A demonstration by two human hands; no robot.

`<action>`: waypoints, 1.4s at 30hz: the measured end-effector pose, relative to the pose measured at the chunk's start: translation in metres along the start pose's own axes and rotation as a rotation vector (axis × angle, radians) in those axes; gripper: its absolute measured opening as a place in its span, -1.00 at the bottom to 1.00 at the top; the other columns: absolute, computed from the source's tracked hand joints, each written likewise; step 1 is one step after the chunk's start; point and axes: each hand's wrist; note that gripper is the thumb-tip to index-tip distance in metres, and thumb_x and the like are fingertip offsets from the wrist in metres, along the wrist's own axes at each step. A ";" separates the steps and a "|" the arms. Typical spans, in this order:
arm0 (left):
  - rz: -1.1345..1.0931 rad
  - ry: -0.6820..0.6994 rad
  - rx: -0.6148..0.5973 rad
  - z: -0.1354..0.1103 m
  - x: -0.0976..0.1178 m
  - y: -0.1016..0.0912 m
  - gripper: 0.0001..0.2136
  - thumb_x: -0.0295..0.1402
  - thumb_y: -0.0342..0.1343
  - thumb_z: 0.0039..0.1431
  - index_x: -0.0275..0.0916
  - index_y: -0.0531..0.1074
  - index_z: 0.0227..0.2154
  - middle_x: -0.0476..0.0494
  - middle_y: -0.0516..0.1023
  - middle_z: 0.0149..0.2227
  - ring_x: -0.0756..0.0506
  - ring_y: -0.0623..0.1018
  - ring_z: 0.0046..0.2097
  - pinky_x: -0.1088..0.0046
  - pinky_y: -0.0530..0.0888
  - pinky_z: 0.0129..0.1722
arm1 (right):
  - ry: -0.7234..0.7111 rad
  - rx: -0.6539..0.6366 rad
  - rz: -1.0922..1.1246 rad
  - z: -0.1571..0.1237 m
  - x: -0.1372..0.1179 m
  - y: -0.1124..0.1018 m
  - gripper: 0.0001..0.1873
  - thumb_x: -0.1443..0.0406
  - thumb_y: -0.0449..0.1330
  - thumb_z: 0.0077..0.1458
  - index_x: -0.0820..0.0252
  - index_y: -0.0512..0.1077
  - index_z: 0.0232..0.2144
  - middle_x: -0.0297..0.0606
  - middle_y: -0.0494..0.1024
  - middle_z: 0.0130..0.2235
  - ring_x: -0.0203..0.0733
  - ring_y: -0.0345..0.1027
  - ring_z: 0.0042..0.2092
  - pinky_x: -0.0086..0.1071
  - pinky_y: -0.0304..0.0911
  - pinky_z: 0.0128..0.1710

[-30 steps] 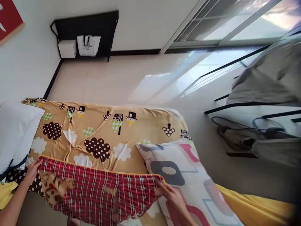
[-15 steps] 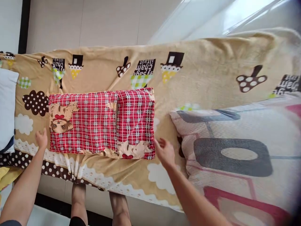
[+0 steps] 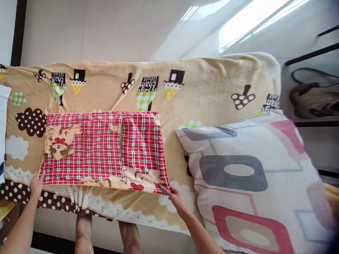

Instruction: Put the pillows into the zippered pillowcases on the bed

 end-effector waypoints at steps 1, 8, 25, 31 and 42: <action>0.040 0.001 -0.005 -0.001 -0.001 -0.007 -0.71 -0.03 0.11 0.00 -0.17 0.38 -0.51 -0.17 0.48 -0.46 -0.36 0.52 -0.17 0.07 0.40 -0.08 | -0.009 -0.051 -0.016 -0.006 0.005 -0.004 -0.42 -0.23 0.20 -0.34 0.18 0.42 -0.65 -0.17 0.47 -0.57 -0.07 0.38 -0.47 -0.31 0.30 -0.47; 0.258 0.040 0.270 -0.019 0.026 0.009 -0.64 -0.17 0.00 0.10 -0.22 0.38 -0.08 -0.40 0.46 0.03 -0.52 0.36 0.14 -0.31 0.20 0.05 | -0.006 0.080 -0.282 -0.016 0.010 0.020 -0.44 0.05 0.11 -0.13 0.33 0.49 -0.16 0.21 0.46 0.01 0.34 0.32 0.06 0.19 0.21 0.00; 0.228 0.596 0.219 -0.015 0.013 0.102 -0.45 -0.16 -0.25 0.38 -0.29 0.03 0.34 -0.39 0.04 0.37 -0.20 0.07 0.39 0.11 -0.03 0.34 | -1.174 0.059 -0.153 -0.085 -0.246 0.266 -0.59 0.30 -0.01 0.28 0.24 0.36 0.12 -0.03 0.42 0.15 0.00 0.22 0.21 -0.07 0.08 0.18; 0.229 0.496 0.282 -0.010 -0.009 0.126 -0.46 -0.19 -0.21 0.35 -0.28 0.08 0.33 -0.39 0.13 0.34 -0.23 0.07 0.39 -0.01 -0.07 0.35 | -1.823 -0.415 -0.374 -0.127 -0.321 0.370 -0.38 0.13 0.00 0.29 0.21 0.07 0.33 -0.21 0.13 0.35 -0.12 -0.08 0.37 -0.11 -0.05 0.32; 0.118 0.444 0.140 -0.011 -0.029 0.153 -0.39 -0.17 -0.17 0.30 -0.26 -0.02 0.37 -0.31 -0.03 0.39 -0.34 -0.06 0.41 -0.12 -0.10 0.34 | -1.594 -0.116 -0.482 0.009 -0.466 0.378 -0.27 -0.09 -0.25 0.32 0.12 -0.16 0.38 -0.25 -0.15 0.42 -0.07 -0.31 0.41 0.05 -0.44 0.36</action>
Point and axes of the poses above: each hand's wrist, its own z-axis towards the middle knuckle, its own y-axis out of the palm, x = y × z
